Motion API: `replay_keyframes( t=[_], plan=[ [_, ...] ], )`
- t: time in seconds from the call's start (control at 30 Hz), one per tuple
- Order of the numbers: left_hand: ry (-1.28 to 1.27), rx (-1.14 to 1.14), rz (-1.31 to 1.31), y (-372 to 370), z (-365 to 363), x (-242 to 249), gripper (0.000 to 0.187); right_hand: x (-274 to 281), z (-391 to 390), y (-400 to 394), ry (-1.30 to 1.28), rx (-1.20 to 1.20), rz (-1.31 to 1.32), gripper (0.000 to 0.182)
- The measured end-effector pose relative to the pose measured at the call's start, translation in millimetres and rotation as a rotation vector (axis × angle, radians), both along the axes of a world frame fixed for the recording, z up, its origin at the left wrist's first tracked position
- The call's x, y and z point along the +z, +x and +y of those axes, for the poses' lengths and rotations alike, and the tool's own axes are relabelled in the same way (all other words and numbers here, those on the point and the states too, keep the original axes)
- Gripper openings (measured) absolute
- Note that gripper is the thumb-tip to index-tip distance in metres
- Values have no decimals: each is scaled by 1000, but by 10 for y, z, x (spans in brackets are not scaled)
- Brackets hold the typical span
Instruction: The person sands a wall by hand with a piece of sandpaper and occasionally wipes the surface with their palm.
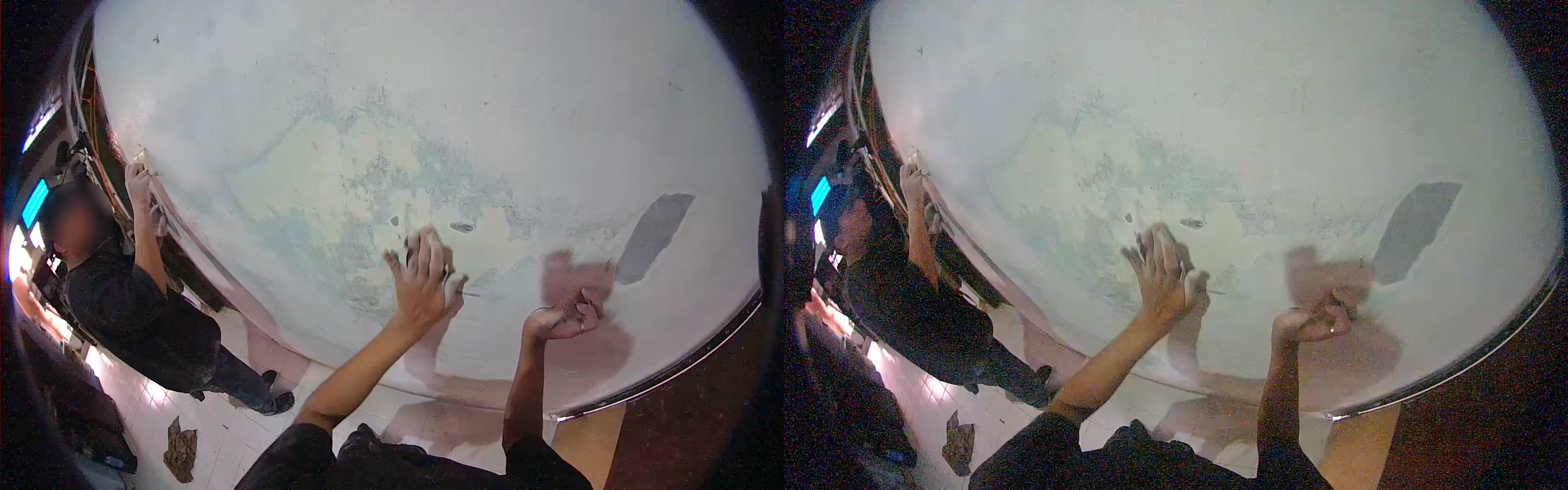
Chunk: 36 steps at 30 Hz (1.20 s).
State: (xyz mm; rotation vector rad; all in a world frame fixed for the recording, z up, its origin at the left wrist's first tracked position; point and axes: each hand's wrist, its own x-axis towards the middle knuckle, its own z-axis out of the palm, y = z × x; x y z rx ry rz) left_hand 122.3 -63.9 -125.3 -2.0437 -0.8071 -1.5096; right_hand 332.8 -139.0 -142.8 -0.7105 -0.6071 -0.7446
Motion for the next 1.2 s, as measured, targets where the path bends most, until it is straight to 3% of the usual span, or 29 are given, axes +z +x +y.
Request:
replay_keyframes(
  t=[0.03, 0.1, 0.2, 0.37, 0.47, 0.53, 0.63, 0.73, 0.87, 0.97, 1.03, 1.1, 1.2],
  plan=[
    [4, -3, -7, -22, 21, -134, 76, 5, 8, -23, 28, 27, -16, 24],
    [-27, -36, -55, -1, -30, 66, 78, 65, -17, -51, 83, 75, -51, 22],
    [1, 3, -67, -32, 36, 570, 79, 83, -66, -5, -53, -55, -115, 15],
    [-38, -1, -125, -167, 18, 1554, 80, 100, -61, -71, -41, -28, -122, 15],
    [-48, 49, -135, -136, 48, 1185, 79, 33, -23, -47, -21, -44, -135, 15],
    [-51, 28, -80, -79, 51, 541, 78, -69, 6, -41, 1, 5, -107, 14],
    [-71, 50, -28, -68, -27, 82, 77, -163, 19, -48, 10, 66, -51, 14],
    [-42, 45, -85, -36, -41, 477, 76, -105, 16, -42, 6, 37, -115, 13],
    [-4, 47, -164, -141, -25, 1413, 75, 8, 50, -109, 62, 116, -203, 14],
    [-5, 59, -211, -140, 11, 1568, 74, -126, 5, -43, -21, 33, -204, 15],
    [-7, 43, -207, -115, 10, 1468, 73, -244, 10, -68, -86, 35, -190, 15],
    [-30, -8, -182, -23, -71, 1040, 73, -373, -76, -181, -138, 140, -195, 15],
    [-81, 7, 68, -73, -80, -46, 71, -1082, -431, -328, -595, 16, -242, 15]
  ],
)
